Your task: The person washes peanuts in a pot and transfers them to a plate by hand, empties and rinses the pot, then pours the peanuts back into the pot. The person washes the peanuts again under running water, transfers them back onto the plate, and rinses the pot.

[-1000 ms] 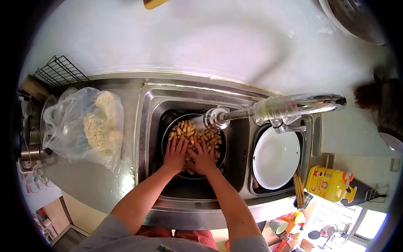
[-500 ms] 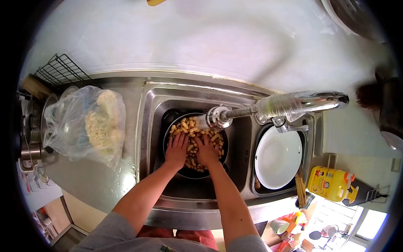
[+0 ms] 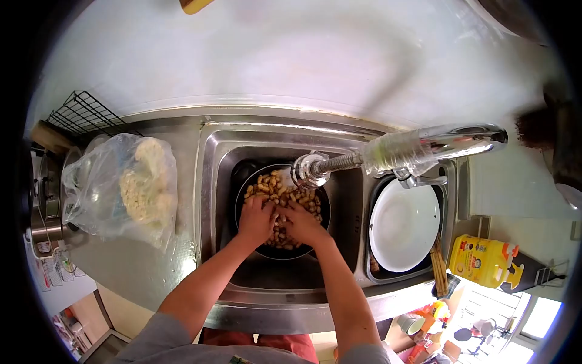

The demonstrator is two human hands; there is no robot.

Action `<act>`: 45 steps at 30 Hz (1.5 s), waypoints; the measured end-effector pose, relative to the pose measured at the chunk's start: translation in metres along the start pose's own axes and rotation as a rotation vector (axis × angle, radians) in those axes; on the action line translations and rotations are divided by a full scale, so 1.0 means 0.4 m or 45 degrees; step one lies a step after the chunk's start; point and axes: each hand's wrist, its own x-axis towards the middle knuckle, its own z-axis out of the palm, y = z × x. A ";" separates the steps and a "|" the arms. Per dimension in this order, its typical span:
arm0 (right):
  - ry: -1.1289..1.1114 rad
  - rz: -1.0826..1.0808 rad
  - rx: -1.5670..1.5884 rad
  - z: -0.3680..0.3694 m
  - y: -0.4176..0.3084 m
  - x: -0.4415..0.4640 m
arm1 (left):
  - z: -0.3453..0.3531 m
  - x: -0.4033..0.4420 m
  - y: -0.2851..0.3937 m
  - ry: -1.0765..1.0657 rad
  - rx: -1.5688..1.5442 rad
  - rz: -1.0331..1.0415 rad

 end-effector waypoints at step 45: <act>1.783 0.202 0.858 -0.340 0.055 -0.263 | 0.079 -0.102 0.051 -0.019 -1.362 -0.451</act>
